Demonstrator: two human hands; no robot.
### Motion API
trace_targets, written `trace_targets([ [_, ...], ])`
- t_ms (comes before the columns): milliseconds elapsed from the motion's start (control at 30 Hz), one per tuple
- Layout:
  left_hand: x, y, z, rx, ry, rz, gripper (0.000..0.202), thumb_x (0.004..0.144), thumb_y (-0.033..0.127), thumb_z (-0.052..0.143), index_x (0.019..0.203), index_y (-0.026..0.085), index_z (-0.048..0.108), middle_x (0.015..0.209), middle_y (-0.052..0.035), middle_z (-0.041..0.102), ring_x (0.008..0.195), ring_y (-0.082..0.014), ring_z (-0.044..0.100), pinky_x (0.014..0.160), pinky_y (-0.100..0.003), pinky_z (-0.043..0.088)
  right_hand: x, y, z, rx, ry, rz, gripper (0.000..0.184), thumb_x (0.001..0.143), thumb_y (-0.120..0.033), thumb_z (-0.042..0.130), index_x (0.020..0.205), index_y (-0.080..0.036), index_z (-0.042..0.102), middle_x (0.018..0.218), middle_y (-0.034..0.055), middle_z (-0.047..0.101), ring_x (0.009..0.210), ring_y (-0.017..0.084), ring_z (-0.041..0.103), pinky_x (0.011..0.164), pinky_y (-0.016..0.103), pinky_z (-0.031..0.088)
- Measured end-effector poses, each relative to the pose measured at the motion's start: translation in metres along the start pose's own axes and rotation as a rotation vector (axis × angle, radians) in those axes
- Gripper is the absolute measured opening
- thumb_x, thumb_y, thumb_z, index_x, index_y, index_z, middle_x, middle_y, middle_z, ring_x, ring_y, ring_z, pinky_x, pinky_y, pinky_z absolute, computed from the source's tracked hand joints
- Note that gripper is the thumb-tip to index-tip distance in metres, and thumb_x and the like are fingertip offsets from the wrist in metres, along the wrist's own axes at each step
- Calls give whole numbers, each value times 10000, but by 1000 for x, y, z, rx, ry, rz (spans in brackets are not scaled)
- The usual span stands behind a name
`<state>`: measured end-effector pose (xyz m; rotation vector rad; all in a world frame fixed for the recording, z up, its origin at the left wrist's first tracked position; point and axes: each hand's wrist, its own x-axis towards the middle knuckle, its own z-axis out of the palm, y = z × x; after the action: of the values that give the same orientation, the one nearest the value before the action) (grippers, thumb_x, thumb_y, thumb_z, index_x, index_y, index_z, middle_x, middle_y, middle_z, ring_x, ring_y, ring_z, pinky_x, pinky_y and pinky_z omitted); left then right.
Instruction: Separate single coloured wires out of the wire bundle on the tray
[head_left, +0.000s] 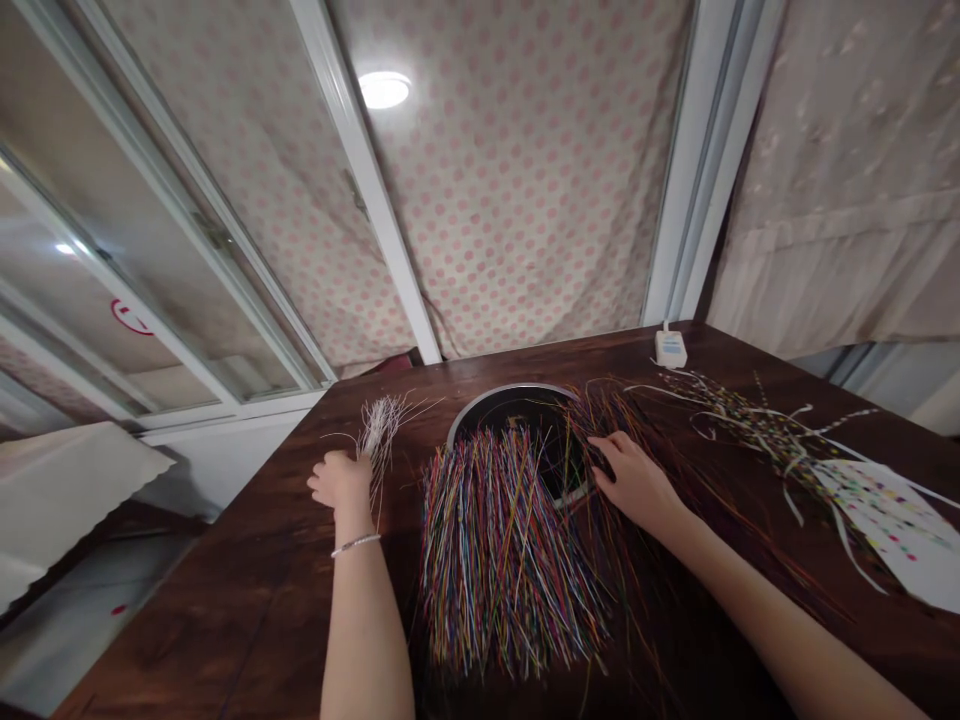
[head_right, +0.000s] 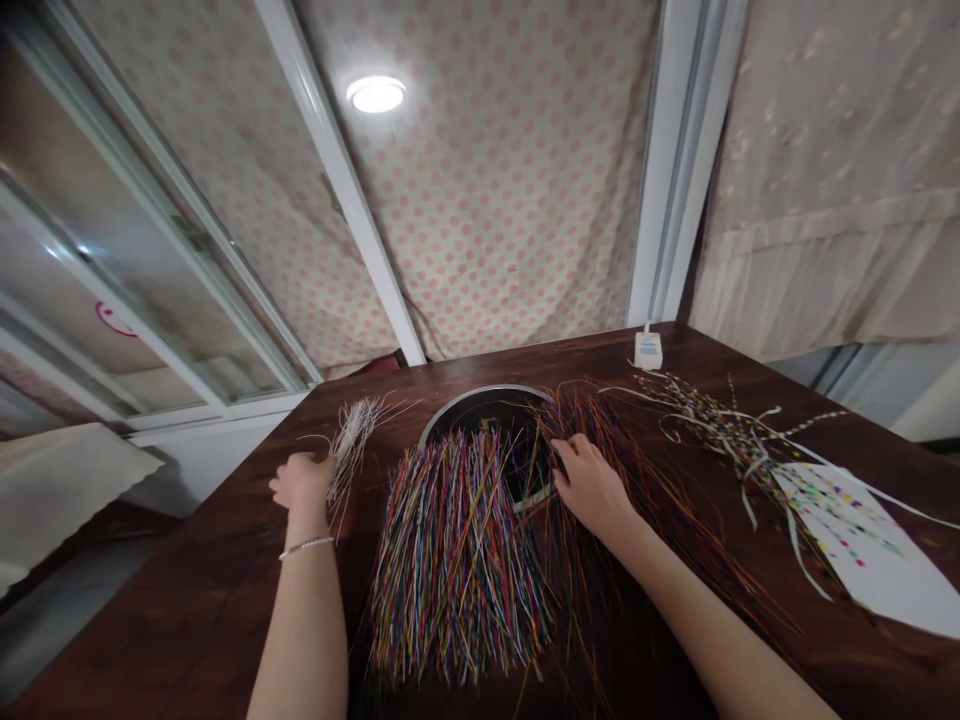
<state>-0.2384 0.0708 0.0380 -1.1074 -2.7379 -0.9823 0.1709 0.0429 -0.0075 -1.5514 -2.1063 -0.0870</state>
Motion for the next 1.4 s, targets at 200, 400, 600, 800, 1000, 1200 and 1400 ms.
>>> trace_targets([
  [200,-16,41,-54,-411,444,192,601,709,284,573,1223,89,330,1249,-209,420,1181,-306,384,949,-446,322,-1,-9,4,126,12,-192,344,797,-170,428,1127,-214,518,980,88,530,909,221,526,828,375,433],
  [400,-47,106,-125,-1163,726,623,297,773,77,363,1048,187,372,1016,-35,541,962,-137,534,772,-291,435,-1,-8,3,215,-5,-272,345,797,-138,409,1105,-216,545,974,85,548,915,211,526,838,383,429],
  [600,-59,127,-141,-1164,736,634,259,809,139,277,1008,289,348,882,54,558,695,-70,561,535,-227,373,-2,-7,10,272,-46,-320,332,785,-133,414,1063,-219,575,981,82,559,925,217,528,834,402,427],
  [800,-77,101,-152,-1049,214,788,151,820,244,410,950,213,478,773,17,596,571,-68,566,499,-201,417,-2,-3,13,280,-45,-321,328,784,-129,402,1049,-198,583,976,88,563,923,217,522,846,397,420],
  [1000,-149,14,-181,-115,-671,874,651,656,418,660,1254,287,439,1307,-60,464,1203,-263,420,990,-426,357,0,3,19,299,-33,-306,320,770,-144,419,1027,-208,599,969,81,574,924,224,524,838,390,427],
  [1200,-240,-100,-135,112,-610,872,1050,604,386,703,1401,310,24,1460,-100,112,1324,-336,52,1003,-592,209,1,4,24,311,-33,-297,315,771,-155,427,1030,-201,599,968,82,576,921,226,524,852,384,420],
  [1400,-235,-165,-84,64,-415,830,738,831,188,419,1386,358,-37,1453,-61,196,1308,-243,185,1018,-502,270,0,9,26,366,-28,-246,292,751,-151,439,975,-202,619,939,65,589,910,210,539,857,367,418],
])
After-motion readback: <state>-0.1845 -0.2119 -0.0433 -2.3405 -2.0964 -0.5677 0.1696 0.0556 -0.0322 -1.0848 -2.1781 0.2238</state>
